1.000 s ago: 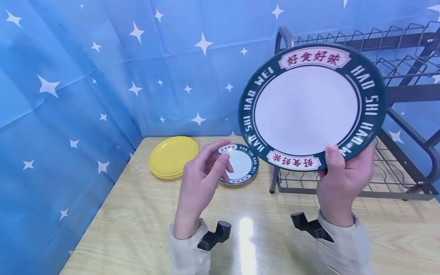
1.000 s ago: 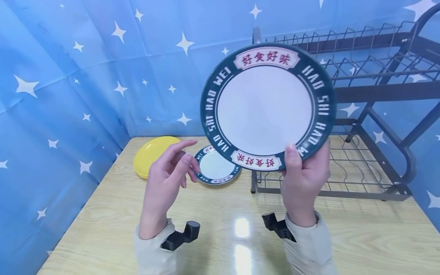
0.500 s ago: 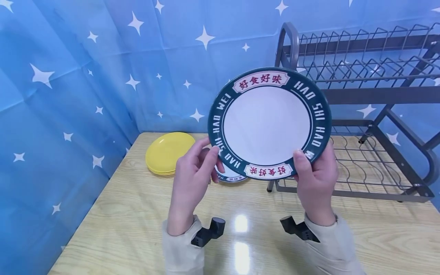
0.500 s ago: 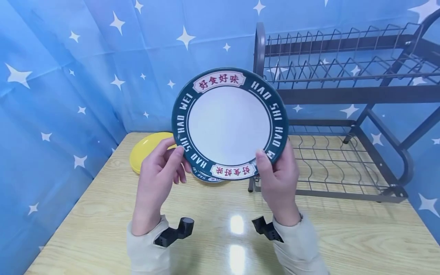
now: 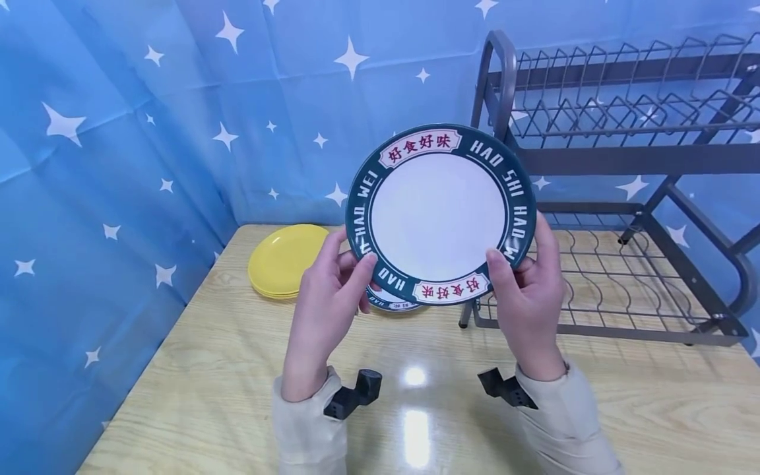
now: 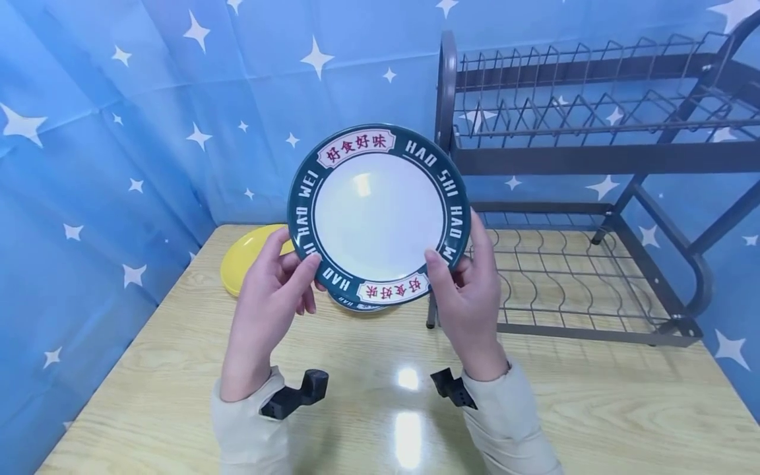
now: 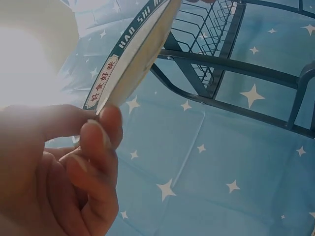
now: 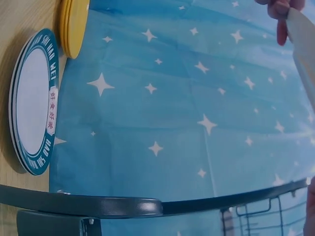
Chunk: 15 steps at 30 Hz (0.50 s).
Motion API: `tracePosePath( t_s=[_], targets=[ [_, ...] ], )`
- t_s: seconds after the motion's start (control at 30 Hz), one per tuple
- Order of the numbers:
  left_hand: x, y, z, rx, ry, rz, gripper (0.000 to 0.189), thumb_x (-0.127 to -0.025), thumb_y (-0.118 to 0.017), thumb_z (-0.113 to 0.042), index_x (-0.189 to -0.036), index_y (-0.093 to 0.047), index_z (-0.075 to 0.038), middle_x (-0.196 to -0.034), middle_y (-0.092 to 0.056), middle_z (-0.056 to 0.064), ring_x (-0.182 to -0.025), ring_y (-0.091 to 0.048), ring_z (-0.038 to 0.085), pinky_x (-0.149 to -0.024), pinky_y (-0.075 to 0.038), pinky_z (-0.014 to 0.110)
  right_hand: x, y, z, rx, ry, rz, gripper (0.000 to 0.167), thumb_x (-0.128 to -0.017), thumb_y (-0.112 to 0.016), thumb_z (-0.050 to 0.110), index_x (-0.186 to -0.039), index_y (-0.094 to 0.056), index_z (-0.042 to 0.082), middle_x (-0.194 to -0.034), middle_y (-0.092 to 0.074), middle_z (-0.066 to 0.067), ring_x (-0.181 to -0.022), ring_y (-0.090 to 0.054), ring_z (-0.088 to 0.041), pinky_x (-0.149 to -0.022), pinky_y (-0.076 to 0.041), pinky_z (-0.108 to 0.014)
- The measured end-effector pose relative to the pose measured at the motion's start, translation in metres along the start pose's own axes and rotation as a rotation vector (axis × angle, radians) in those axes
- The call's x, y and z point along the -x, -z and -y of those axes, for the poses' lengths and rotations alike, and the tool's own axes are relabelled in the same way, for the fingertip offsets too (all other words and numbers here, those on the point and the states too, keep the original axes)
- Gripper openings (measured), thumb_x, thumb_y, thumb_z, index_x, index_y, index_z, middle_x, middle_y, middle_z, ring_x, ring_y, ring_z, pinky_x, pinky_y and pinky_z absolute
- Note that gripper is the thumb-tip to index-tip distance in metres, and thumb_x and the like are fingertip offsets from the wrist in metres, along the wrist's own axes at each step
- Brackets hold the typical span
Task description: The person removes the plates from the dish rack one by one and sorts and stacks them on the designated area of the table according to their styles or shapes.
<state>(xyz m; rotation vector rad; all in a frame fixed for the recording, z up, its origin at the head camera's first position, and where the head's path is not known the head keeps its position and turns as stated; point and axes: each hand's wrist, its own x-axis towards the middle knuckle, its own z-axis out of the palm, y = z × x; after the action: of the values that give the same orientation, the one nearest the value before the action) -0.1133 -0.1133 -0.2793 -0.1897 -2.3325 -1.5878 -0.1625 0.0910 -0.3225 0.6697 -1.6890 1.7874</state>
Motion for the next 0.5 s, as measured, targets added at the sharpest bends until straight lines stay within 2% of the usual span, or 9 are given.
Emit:
tracePosePath(
  t_s=[0.13, 0.23, 0.4, 0.5],
  targets=[
    [-0.0017, -0.0008, -0.0014, -0.021, 0.009, 0.006, 0.051, -0.091, -0.052, -0.014, -0.136, -0.03, -0.019, -0.076, -0.061, 0.006, -0.05, -0.05, 0.023, -0.048, -0.046, 0.031, -0.0001, 0.0015, -0.0013, 0.041, -0.039, 0.03, 0.058, -0.088, -0.049, -0.001, -0.139, -0.026, 0.013, -0.109, -0.059, -0.017, -0.043, -0.041, -0.009, -0.035, -0.029, -0.021],
    [-0.0023, -0.0006, -0.002, -0.023, 0.021, 0.0, 0.054, -0.091, -0.051, -0.013, -0.138, -0.026, -0.019, -0.079, -0.062, 0.006, -0.05, -0.051, 0.023, -0.05, -0.047, 0.032, -0.001, 0.002, -0.0005, 0.049, -0.107, 0.066, 0.057, -0.09, -0.047, 0.004, -0.14, -0.025, 0.02, -0.107, -0.06, -0.015, -0.041, -0.037, -0.012, -0.036, -0.03, -0.022],
    [-0.0035, 0.0003, 0.0003, -0.025, 0.058, -0.016, 0.054, -0.092, -0.049, -0.013, -0.139, -0.024, -0.021, -0.078, -0.061, 0.006, -0.051, -0.053, 0.022, -0.052, -0.048, 0.033, -0.0031, 0.0024, 0.0004, 0.093, -0.205, 0.114, 0.055, -0.092, -0.045, 0.012, -0.14, -0.025, 0.029, -0.099, -0.061, -0.009, -0.044, -0.042, -0.016, -0.039, -0.037, -0.023],
    [-0.0042, 0.0013, 0.0014, -0.031, 0.089, -0.025, 0.054, -0.092, -0.048, -0.015, -0.14, -0.024, -0.02, -0.076, -0.059, 0.006, -0.053, -0.053, 0.023, -0.052, -0.047, 0.032, -0.0058, 0.0027, -0.0001, 0.101, -0.221, 0.146, 0.054, -0.092, -0.045, 0.012, -0.14, -0.025, 0.026, -0.09, -0.061, -0.008, -0.043, -0.043, -0.017, -0.039, -0.039, -0.022]
  ],
)
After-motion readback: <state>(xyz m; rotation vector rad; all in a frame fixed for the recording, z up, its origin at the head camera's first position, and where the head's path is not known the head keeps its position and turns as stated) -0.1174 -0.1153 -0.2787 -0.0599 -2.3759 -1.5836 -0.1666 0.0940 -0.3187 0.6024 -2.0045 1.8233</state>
